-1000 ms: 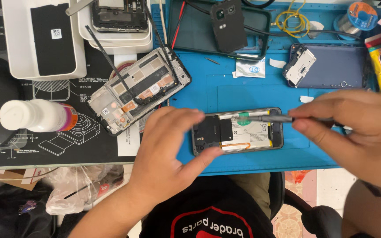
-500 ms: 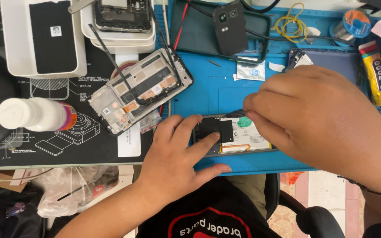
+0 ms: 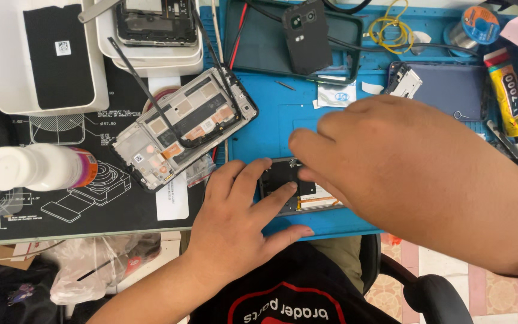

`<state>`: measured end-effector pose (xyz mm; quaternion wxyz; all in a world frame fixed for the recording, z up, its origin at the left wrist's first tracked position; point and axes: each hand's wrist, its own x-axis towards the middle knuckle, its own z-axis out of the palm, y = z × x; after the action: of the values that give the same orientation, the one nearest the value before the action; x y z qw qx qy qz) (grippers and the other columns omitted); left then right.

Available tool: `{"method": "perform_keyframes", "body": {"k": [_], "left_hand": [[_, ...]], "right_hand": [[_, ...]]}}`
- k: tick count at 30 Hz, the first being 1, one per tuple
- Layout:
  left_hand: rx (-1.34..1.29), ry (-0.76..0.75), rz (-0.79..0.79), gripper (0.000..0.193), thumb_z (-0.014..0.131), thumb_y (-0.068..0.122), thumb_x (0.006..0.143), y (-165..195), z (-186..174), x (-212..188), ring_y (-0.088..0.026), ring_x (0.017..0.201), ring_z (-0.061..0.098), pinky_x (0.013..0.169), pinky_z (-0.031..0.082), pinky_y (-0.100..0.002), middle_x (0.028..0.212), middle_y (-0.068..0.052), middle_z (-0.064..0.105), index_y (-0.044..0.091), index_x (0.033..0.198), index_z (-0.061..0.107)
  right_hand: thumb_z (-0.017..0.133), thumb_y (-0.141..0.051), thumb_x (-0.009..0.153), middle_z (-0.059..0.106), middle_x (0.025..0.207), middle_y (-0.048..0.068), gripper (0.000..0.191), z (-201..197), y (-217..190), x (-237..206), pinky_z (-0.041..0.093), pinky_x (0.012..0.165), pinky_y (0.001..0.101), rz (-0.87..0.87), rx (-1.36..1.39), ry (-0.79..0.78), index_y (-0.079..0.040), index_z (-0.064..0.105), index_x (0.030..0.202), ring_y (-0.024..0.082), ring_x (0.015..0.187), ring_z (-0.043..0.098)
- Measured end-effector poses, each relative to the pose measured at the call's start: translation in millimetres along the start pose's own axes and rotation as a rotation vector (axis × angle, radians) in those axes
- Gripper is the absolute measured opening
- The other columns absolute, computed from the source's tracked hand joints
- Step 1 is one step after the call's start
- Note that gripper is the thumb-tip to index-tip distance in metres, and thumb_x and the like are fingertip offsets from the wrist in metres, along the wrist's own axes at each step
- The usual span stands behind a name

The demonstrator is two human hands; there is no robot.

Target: The person tests a smartphone's screen and camera, then removes the back cover and works on the internal components. They use a pry tool and a screwdriver to lift and adjust parts inside the opened phone on a blue repair mat.

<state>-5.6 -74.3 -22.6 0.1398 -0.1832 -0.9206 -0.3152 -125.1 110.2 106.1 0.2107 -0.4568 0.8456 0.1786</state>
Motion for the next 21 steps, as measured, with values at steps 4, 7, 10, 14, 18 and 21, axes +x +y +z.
{"method": "perform_keyframes", "body": {"k": [4, 7, 10, 14, 18, 21], "left_hand": [[-0.019, 0.009, -0.008, 0.054, 0.082, 0.054, 0.078, 0, 0, -1, -0.043, 0.123, 0.046, 0.103, 0.045, -0.052, 0.14, -0.021, 0.052, 0.018, 0.117, 0.075], [-0.018, -0.004, -0.009, 0.054, 0.082, 0.054, 0.078, 0, 1, 0, -0.043, 0.123, 0.046, 0.103, 0.044, -0.052, 0.143, -0.021, 0.051, 0.018, 0.117, 0.075], [-0.008, -0.004, -0.012, 0.055, 0.082, 0.055, 0.078, 1, 2, 0, -0.043, 0.123, 0.046, 0.104, 0.044, -0.053, 0.143, -0.021, 0.051, 0.018, 0.118, 0.075], [-0.008, -0.008, -0.023, 0.055, 0.082, 0.055, 0.078, 1, 2, 0, -0.043, 0.123, 0.046, 0.104, 0.043, -0.053, 0.143, -0.021, 0.051, 0.017, 0.117, 0.075], [-0.019, -0.009, -0.024, 0.055, 0.083, 0.054, 0.078, 1, 2, 0, -0.042, 0.122, 0.047, 0.103, 0.043, -0.053, 0.143, -0.02, 0.051, 0.017, 0.118, 0.075], [-0.019, 0.002, -0.027, 0.053, 0.083, 0.051, 0.08, 2, 2, 2, -0.042, 0.123, 0.047, 0.105, 0.044, -0.052, 0.142, -0.019, 0.052, 0.016, 0.118, 0.076]], "right_hand": [[0.067, -0.025, 0.081, 0.057, 0.079, 0.004, 0.017, 0, 0, 2, 0.053, 0.066, 0.0369, -0.078, -0.125, 0.253, -0.012, 0.06, 0.089, 0.024, 0.078, 0.065], [0.063, -0.032, 0.087, 0.056, 0.08, 0.002, 0.019, -4, 0, 3, 0.052, 0.068, 0.0366, -0.086, -0.216, 0.299, -0.013, 0.06, 0.087, 0.023, 0.079, 0.065], [0.068, -0.019, 0.07, 0.057, 0.08, 0.005, 0.021, -8, 1, 5, 0.053, 0.07, 0.0344, -0.169, -0.161, 0.416, -0.01, 0.063, 0.089, 0.024, 0.078, 0.065], [0.067, -0.036, 0.08, 0.056, 0.078, 0.006, 0.029, -2, 2, 8, 0.052, 0.066, 0.035, -0.192, -0.175, 0.37, -0.009, 0.063, 0.088, 0.024, 0.075, 0.063], [0.068, -0.025, 0.082, 0.055, 0.084, 0.008, 0.025, 6, 5, 6, 0.052, 0.068, 0.0333, -0.074, -0.3, 0.13, -0.009, 0.061, 0.099, 0.024, 0.079, 0.063], [0.069, -0.02, 0.074, 0.057, 0.085, 0.008, 0.022, 4, 6, 4, 0.051, 0.063, 0.0304, -0.161, -0.15, 0.39, -0.009, 0.064, 0.092, 0.022, 0.075, 0.063]]}}
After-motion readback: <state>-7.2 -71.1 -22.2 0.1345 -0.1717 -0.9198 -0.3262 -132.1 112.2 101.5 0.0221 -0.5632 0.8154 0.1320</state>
